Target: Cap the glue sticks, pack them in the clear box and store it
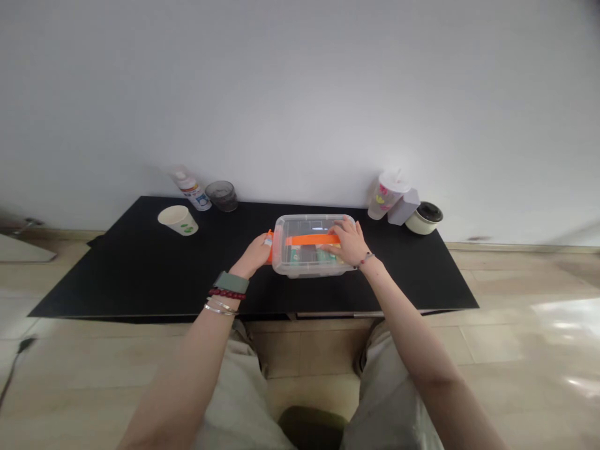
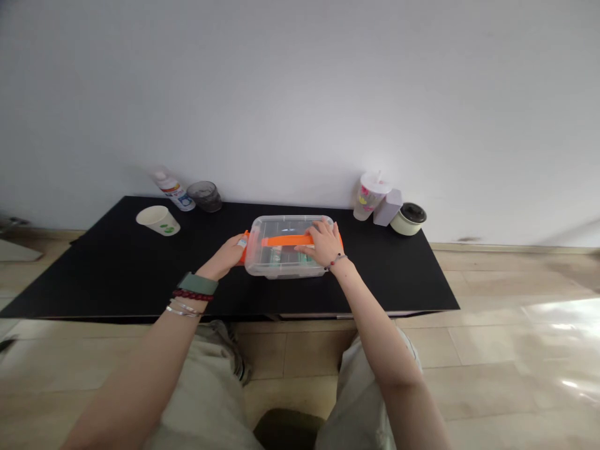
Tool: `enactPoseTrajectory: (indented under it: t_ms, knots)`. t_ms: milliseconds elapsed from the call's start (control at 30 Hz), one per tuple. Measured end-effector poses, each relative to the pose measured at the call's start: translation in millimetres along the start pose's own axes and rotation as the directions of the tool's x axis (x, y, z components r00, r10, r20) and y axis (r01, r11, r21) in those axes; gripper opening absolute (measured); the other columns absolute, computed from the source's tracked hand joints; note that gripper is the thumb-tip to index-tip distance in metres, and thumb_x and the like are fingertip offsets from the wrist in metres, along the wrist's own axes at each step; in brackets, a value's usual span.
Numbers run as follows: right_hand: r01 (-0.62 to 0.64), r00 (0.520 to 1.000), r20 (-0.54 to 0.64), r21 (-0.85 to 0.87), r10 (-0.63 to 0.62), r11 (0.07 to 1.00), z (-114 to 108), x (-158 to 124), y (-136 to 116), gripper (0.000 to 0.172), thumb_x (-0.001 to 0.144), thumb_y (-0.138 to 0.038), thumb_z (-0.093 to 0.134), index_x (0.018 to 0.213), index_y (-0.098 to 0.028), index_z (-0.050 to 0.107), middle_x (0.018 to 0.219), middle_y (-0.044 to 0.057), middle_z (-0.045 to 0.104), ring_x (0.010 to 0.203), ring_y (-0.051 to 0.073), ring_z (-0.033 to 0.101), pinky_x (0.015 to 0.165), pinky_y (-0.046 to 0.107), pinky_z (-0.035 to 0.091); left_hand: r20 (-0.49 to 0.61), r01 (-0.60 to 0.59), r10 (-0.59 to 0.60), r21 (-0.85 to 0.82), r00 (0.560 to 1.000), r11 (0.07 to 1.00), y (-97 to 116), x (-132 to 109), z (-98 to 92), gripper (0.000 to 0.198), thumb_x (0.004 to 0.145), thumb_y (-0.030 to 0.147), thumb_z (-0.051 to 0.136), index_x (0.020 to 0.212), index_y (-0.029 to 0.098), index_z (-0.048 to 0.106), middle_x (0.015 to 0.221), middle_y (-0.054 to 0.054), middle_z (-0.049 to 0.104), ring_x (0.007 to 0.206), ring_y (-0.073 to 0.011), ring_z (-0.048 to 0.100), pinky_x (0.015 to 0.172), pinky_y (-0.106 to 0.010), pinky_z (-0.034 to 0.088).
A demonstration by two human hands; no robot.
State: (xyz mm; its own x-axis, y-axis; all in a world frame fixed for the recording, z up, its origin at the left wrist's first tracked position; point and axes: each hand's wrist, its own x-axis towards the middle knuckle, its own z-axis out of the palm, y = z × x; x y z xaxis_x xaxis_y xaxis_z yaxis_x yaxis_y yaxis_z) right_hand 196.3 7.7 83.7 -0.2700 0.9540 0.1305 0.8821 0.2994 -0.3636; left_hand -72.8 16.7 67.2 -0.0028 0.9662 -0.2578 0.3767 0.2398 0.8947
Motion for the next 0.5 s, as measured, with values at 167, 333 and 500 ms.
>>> enactPoseTrajectory:
  t_ms: [167, 333, 500]
  knots:
    - [-0.010, 1.000, -0.010, 0.027, 0.011, 1.000, 5.1, 12.4, 1.9, 0.046, 0.082, -0.065, 0.065, 0.091, -0.020, 0.062, 0.135, 0.014, 0.050, 0.149, 0.037, 0.022, 0.116, 0.069, 0.009, 0.075, 0.100, -0.091, -0.118, 0.993, 0.988, -8.4, 2.4, 6.9, 0.033, 0.078, 0.043, 0.062, 0.095, 0.016, 0.063, 0.075, -0.004, 0.070, 0.066, -0.0194, 0.065, 0.065, -0.033, 0.055]
    - [0.021, 0.999, -0.038, 0.072, -0.018, 0.997, 5.8, 11.4, 2.3, 0.042, 0.084, -0.062, 0.064, 0.091, -0.021, 0.059, 0.122, 0.013, 0.055, 0.144, 0.039, 0.031, 0.111, 0.074, 0.016, 0.107, 0.101, -0.085, -0.162, 0.991, 0.982, -16.8, 7.2, 8.4, 0.029, 0.073, 0.035, 0.064, 0.095, 0.016, 0.061, 0.081, -0.005, 0.071, 0.072, -0.0210, 0.068, 0.066, -0.034, 0.056]
    - [0.019, 0.991, -0.135, 0.173, 0.004, 0.985, -7.7, 11.3, 10.1, 0.037, 0.088, -0.057, 0.059, 0.090, -0.021, 0.057, 0.109, 0.010, 0.058, 0.128, 0.034, 0.048, 0.107, 0.065, 0.033, 0.074, 0.069, -0.059, -0.139, 0.996, 0.988, -18.9, 11.3, 7.6, 0.030, 0.074, 0.032, 0.066, 0.098, 0.016, 0.061, 0.076, -0.004, 0.070, 0.069, -0.0204, 0.067, 0.064, -0.035, 0.057]
